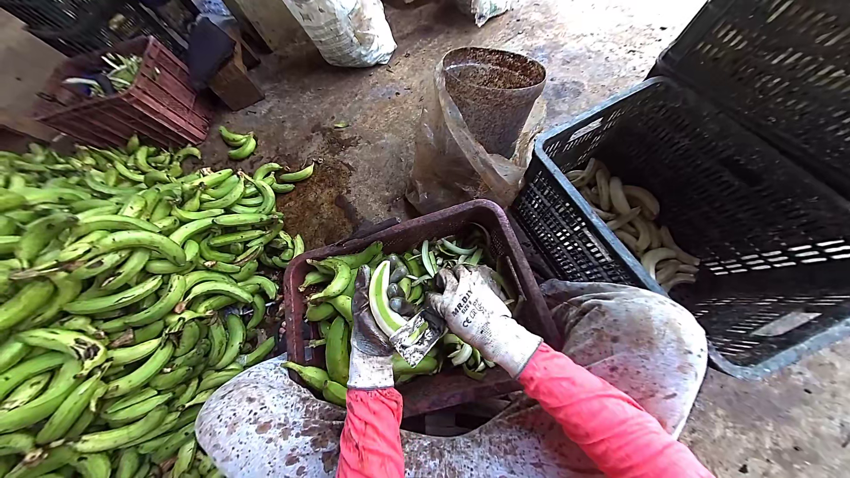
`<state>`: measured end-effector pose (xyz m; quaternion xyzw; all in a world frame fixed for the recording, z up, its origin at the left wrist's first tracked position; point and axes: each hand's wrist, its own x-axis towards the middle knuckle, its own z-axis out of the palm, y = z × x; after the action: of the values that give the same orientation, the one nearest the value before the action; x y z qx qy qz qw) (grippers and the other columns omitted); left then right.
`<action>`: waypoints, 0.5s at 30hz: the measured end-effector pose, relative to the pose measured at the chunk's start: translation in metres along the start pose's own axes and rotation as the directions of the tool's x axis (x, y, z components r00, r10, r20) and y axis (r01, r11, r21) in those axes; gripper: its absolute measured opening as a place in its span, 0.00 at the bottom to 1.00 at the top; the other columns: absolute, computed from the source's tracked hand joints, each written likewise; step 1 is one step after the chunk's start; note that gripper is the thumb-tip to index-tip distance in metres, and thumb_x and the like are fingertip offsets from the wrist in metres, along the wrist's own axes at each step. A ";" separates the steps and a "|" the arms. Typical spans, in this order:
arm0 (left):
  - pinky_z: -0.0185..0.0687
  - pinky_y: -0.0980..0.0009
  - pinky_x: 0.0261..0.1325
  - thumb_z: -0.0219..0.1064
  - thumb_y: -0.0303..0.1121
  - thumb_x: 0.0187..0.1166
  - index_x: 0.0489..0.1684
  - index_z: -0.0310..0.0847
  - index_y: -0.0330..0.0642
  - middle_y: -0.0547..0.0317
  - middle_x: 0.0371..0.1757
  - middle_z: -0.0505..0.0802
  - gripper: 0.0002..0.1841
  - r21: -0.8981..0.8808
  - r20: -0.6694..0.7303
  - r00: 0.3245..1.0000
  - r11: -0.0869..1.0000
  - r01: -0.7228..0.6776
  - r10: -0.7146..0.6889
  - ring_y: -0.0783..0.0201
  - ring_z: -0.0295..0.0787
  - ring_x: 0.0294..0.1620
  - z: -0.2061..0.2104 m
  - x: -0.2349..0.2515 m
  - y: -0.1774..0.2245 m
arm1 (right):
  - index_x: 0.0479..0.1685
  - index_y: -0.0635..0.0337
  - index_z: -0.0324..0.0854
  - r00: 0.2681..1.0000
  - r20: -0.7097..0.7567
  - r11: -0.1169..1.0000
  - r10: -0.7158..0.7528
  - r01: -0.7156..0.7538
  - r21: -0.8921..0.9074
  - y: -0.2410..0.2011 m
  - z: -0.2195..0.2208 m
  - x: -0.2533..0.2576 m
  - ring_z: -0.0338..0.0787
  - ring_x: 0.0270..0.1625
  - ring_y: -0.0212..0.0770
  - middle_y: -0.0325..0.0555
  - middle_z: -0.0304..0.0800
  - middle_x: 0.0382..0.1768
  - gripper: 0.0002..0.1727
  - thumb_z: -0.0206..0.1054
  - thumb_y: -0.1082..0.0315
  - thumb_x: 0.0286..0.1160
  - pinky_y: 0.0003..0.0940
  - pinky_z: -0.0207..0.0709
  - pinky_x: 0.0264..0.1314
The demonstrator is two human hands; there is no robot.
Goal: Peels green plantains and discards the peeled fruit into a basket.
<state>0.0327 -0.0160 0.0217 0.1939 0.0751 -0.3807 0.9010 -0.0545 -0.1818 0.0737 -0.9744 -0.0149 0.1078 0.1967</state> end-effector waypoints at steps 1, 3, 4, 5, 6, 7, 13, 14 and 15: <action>0.88 0.74 0.24 0.39 0.59 0.90 0.60 0.80 0.42 0.53 0.40 0.92 0.32 0.019 0.002 1.000 1.000 -0.009 0.009 0.66 0.90 0.24 0.001 0.000 0.000 | 0.59 0.51 0.89 1.000 0.019 1.000 0.004 -0.004 0.004 -0.001 -0.003 0.000 0.83 0.69 0.70 0.65 0.87 0.62 0.16 0.59 0.72 0.82 0.70 0.72 0.69; 0.87 0.75 0.23 0.38 0.58 0.91 0.59 0.80 0.44 0.55 0.40 0.92 0.30 0.122 -0.083 0.995 0.992 -0.038 0.049 0.68 0.89 0.24 0.011 0.000 -0.010 | 0.65 0.55 0.86 0.994 0.081 0.997 0.069 -0.072 0.026 -0.003 -0.013 0.001 0.80 0.74 0.71 0.67 0.84 0.68 0.17 0.57 0.72 0.85 0.72 0.68 0.73; 0.87 0.73 0.24 0.36 0.58 0.91 0.56 0.81 0.46 0.57 0.38 0.93 0.30 0.190 -0.161 0.983 0.980 -0.051 0.083 0.68 0.89 0.26 0.022 -0.001 -0.021 | 0.65 0.55 0.87 0.992 0.066 0.993 0.111 -0.114 0.042 -0.003 -0.012 0.002 0.80 0.74 0.70 0.67 0.84 0.68 0.18 0.57 0.73 0.84 0.72 0.68 0.72; 0.89 0.69 0.29 0.36 0.57 0.91 0.53 0.82 0.48 0.58 0.38 0.93 0.30 0.214 -0.225 0.968 0.975 -0.061 0.110 0.66 0.91 0.30 0.033 -0.003 -0.033 | 0.64 0.55 0.88 0.986 0.016 0.984 0.164 -0.165 0.064 -0.003 -0.008 0.003 0.82 0.72 0.70 0.66 0.86 0.67 0.18 0.58 0.75 0.82 0.72 0.70 0.71; 0.90 0.66 0.33 0.35 0.57 0.91 0.50 0.82 0.48 0.58 0.36 0.93 0.30 0.206 -0.271 0.952 0.975 -0.084 0.140 0.65 0.91 0.32 0.042 -0.003 -0.047 | 0.61 0.55 0.90 0.969 -0.051 0.967 0.244 -0.238 0.089 -0.002 -0.004 0.005 0.84 0.70 0.69 0.66 0.87 0.65 0.17 0.59 0.75 0.82 0.70 0.72 0.69; 0.90 0.66 0.36 0.34 0.54 0.93 0.48 0.81 0.47 0.59 0.33 0.91 0.29 0.210 -0.297 0.936 0.969 -0.127 0.187 0.65 0.90 0.32 0.049 -0.001 -0.061 | 0.59 0.55 0.91 0.935 -0.122 0.941 0.332 -0.320 0.108 0.000 0.002 0.009 0.86 0.68 0.69 0.66 0.89 0.63 0.16 0.62 0.74 0.80 0.69 0.75 0.65; 0.84 0.73 0.28 0.44 0.49 0.93 0.57 0.80 0.45 0.56 0.41 0.94 0.22 0.353 -0.468 0.853 0.934 -0.061 0.232 0.68 0.89 0.29 0.044 -0.005 -0.073 | 0.66 0.56 0.85 0.711 0.062 0.703 0.700 -0.702 0.112 0.051 0.001 0.024 0.84 0.68 0.71 0.70 0.82 0.67 0.17 0.63 0.71 0.81 0.69 0.78 0.61; 0.82 0.76 0.27 0.46 0.47 0.93 0.57 0.81 0.45 0.57 0.39 0.95 0.20 0.472 -0.506 0.806 0.881 -0.038 0.307 0.69 0.89 0.28 0.036 -0.006 -0.065 | 0.68 0.56 0.84 0.689 0.110 0.680 0.716 -0.724 0.117 0.054 -0.004 0.021 0.84 0.69 0.70 0.69 0.82 0.68 0.18 0.62 0.69 0.82 0.67 0.78 0.64; 0.84 0.73 0.30 0.51 0.45 0.92 0.60 0.83 0.41 0.55 0.39 0.96 0.20 0.579 -0.525 0.754 0.815 -0.022 0.394 0.67 0.91 0.30 0.023 -0.006 -0.056 | 0.69 0.55 0.83 0.682 0.142 0.672 0.718 -0.732 0.114 0.056 -0.008 0.017 0.85 0.69 0.67 0.67 0.83 0.68 0.18 0.63 0.67 0.82 0.65 0.79 0.65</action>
<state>-0.0120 -0.0571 0.0276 0.5612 0.2355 -0.1921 0.7699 -0.0372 -0.2351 0.0555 -0.8755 0.3732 0.2193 0.2149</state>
